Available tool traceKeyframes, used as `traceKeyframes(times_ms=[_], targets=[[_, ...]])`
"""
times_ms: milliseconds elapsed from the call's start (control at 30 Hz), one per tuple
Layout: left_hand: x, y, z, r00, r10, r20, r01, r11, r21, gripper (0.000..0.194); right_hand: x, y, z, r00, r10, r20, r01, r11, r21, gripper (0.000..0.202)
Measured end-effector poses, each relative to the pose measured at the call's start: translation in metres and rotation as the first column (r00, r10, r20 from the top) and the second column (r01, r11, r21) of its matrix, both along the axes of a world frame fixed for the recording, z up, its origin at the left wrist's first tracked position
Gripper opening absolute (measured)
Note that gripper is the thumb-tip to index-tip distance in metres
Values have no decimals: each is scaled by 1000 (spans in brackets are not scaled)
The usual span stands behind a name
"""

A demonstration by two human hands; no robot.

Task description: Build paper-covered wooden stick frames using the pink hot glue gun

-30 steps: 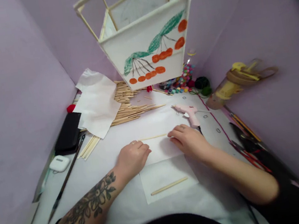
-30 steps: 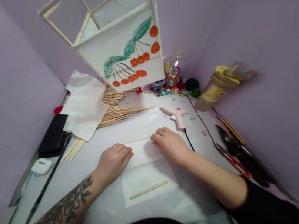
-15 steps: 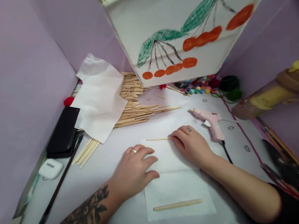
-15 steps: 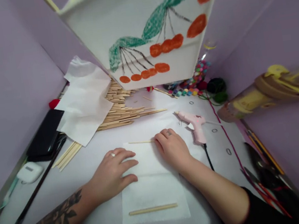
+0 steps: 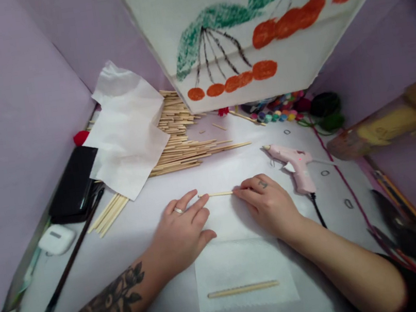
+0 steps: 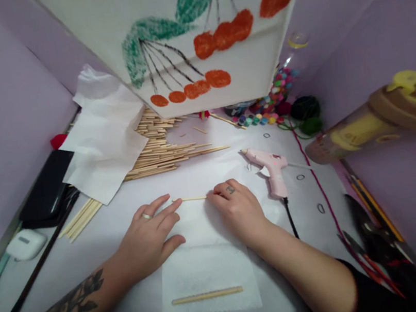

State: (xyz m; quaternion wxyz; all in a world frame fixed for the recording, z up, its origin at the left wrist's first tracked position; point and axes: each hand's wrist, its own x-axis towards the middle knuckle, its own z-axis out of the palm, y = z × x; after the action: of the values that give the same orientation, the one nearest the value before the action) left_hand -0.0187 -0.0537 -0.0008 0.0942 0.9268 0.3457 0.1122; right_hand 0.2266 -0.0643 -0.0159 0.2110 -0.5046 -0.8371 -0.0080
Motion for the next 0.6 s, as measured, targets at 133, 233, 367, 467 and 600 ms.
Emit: traceKeyframes(times_ms=[133, 233, 367, 467, 600], targets=[[0, -2, 0, 1000, -3, -10, 3, 999, 43, 18, -1, -3, 4, 999, 12, 44, -11, 1000, -13, 26], [1, -3, -1, 1000, -9, -5, 9, 998, 69, 17, -2, -6, 7, 996, 14, 85, -11, 999, -38, 27], [1, -3, -2, 1000, -14, 21, 13, 996, 83, 16, -4, -8, 10, 981, 27, 194, -14, 997, -70, 24], [1, -2, -3, 995, -19, 99, 8, 993, 114, 15, -6, -9, 12, 952, 38, 304, -9, 995, -97, 21], [1, 1, -4, 989, -32, 143, 12, 990, 141, 17, -6, -9, 16, 944, 66, 322, -13, 986, -164, 23]])
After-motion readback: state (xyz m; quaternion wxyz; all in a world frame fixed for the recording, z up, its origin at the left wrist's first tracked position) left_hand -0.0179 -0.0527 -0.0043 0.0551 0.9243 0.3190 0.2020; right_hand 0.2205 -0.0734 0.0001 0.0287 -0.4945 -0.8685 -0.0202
